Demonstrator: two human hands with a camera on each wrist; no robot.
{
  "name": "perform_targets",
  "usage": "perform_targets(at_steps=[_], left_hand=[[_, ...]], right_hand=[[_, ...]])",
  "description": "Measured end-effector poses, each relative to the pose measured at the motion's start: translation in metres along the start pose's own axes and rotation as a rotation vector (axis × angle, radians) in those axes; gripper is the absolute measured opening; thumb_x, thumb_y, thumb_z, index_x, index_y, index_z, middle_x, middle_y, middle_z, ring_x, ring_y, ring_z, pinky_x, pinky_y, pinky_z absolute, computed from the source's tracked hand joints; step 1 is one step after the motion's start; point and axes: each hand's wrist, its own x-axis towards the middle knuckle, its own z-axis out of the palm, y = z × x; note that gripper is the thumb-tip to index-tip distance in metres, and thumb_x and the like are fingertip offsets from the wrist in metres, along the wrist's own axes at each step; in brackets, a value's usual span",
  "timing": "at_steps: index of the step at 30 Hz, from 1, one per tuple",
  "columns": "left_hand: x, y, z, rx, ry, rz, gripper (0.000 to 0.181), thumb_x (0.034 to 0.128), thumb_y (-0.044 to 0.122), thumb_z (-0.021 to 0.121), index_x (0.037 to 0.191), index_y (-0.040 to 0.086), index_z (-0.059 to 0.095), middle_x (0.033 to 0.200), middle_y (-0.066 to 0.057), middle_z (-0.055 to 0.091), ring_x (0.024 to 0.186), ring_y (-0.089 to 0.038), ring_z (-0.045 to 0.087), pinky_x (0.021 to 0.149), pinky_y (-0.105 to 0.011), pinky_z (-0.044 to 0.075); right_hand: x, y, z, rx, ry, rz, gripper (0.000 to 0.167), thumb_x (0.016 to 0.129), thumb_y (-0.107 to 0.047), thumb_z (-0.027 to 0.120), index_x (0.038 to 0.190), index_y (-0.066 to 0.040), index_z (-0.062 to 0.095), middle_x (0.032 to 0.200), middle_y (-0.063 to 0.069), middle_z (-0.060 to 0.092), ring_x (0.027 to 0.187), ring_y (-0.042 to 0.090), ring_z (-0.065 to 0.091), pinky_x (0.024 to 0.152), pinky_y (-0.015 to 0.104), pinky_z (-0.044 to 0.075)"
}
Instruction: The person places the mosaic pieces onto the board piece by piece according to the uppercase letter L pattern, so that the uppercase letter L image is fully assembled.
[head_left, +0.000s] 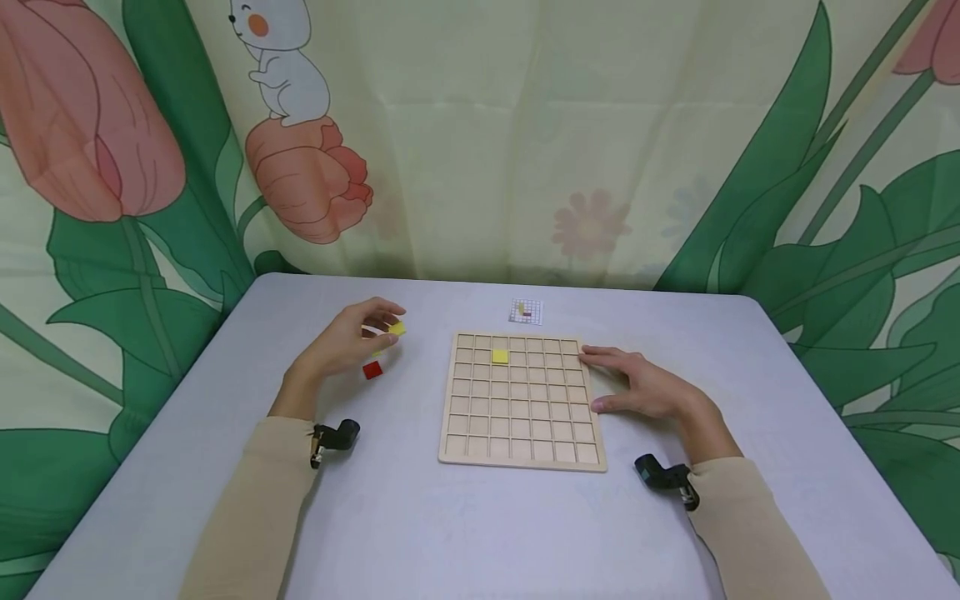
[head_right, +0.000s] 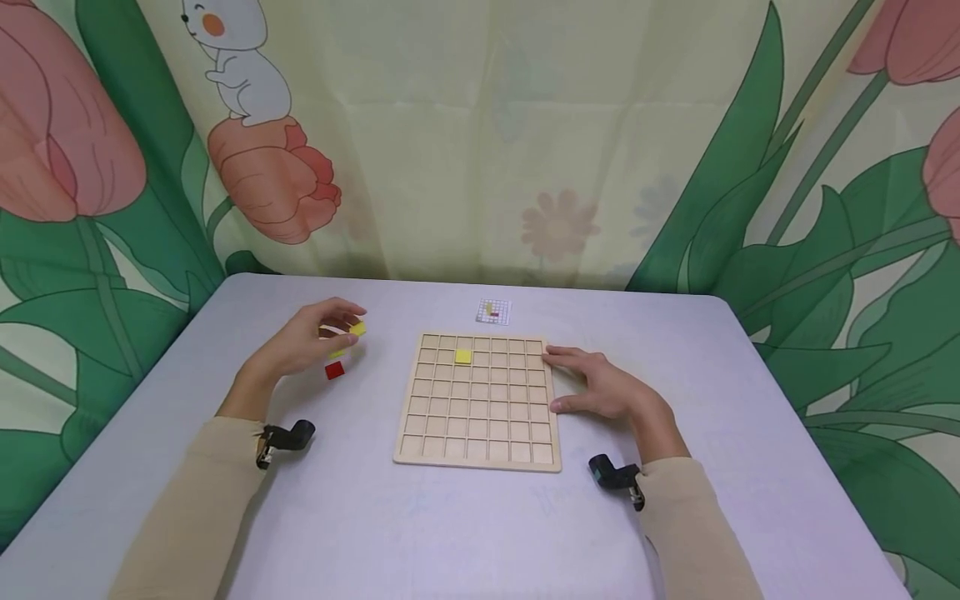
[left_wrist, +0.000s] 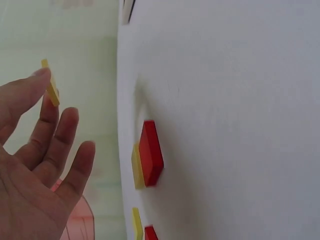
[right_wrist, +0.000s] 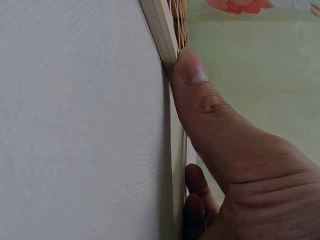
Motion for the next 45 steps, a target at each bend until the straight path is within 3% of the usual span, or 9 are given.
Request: perform_targets(at_steps=[8,16,25,33,45], left_hand=[[0.014,0.018,0.015,-0.021,-0.024,0.068,0.044,0.0954,0.008,0.073,0.137,0.009,0.059,0.126,-0.009,0.064,0.118,-0.028,0.061,0.104,-0.048,0.051],[0.018,0.024,0.024,-0.026,-0.027,0.049,0.044,0.0953,0.009,0.073,0.137,0.011,0.059,0.126,-0.009,0.065,0.118,-0.027,0.060,0.104,-0.048,0.050],[0.022,0.035,0.036,-0.044,-0.037,0.082,0.041,0.0939,0.008,0.074,0.132,0.016,0.061,0.122,-0.007,0.068,0.116,-0.026,0.062,0.103,-0.048,0.049],[0.028,0.042,0.055,-0.032,-0.085,0.066,0.043,0.0936,0.010,0.075,0.134,0.014,0.061,0.120,-0.005,0.067,0.117,-0.026,0.060,0.104,-0.049,0.047],[0.039,0.057,0.070,-0.019,-0.142,0.124,0.047,0.0891,0.012,0.079,0.132,0.013,0.061,0.114,0.000,0.070,0.111,-0.022,0.063,0.102,-0.048,0.048]], right_hand=[[0.000,0.005,-0.001,-0.004,0.003,-0.038,0.083,0.086,-0.039,0.083,0.155,-0.011,0.046,0.166,0.011,0.032,0.154,0.043,0.021,0.119,0.066,0.020],[0.002,0.000,-0.001,0.003,-0.001,-0.025,0.084,0.086,-0.041,0.083,0.155,-0.012,0.046,0.166,0.010,0.032,0.154,0.044,0.020,0.119,0.068,0.019],[0.002,0.000,-0.001,-0.002,-0.002,-0.026,0.084,0.086,-0.039,0.083,0.155,-0.012,0.046,0.167,0.011,0.032,0.154,0.044,0.019,0.120,0.067,0.018],[0.002,0.002,0.001,0.001,0.000,-0.028,0.083,0.085,-0.041,0.083,0.155,-0.012,0.047,0.166,0.010,0.032,0.154,0.044,0.019,0.119,0.068,0.017],[0.002,0.003,0.002,0.018,0.007,-0.042,0.083,0.086,-0.039,0.083,0.155,-0.011,0.047,0.166,0.011,0.032,0.155,0.043,0.019,0.120,0.066,0.018]])
